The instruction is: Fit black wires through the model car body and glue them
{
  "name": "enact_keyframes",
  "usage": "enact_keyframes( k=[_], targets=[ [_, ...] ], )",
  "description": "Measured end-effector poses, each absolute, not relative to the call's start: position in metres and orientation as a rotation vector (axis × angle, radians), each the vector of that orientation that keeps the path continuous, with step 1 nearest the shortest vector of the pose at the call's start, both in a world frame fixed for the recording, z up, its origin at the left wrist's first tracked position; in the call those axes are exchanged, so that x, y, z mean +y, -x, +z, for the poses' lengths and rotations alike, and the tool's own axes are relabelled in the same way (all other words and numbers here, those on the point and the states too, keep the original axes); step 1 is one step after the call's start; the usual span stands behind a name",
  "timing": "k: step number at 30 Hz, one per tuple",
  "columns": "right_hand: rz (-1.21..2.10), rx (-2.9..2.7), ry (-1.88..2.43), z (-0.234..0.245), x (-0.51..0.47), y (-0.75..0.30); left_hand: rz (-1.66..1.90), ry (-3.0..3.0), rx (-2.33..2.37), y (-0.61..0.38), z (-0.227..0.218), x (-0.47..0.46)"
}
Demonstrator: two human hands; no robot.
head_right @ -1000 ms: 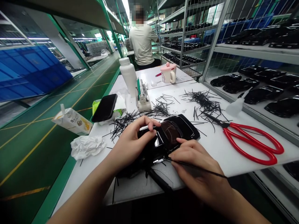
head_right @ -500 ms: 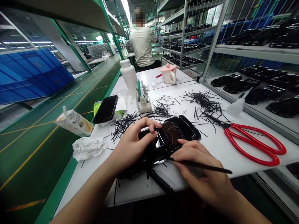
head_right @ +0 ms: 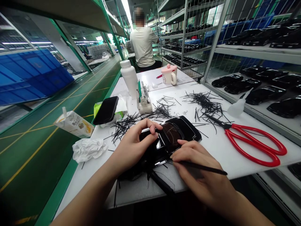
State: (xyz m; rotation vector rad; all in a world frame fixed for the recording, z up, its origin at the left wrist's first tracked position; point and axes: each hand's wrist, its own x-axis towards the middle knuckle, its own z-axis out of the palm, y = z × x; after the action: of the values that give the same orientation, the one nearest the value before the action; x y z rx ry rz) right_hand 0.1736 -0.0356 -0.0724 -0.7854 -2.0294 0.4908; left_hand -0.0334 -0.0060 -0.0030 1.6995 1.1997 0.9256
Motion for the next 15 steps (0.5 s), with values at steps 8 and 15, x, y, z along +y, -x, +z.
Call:
enact_keyframes(
  k=[8,15],
  targets=[
    [0.419,-2.197,0.89,-0.039,-0.032,-0.158,0.883,-1.738,1.197,0.033,-0.006,-0.005],
    [0.389,-2.286,0.909,-0.026,-0.026,-0.151,0.867,-1.754,1.191,0.033,-0.005,-0.005]
  ],
)
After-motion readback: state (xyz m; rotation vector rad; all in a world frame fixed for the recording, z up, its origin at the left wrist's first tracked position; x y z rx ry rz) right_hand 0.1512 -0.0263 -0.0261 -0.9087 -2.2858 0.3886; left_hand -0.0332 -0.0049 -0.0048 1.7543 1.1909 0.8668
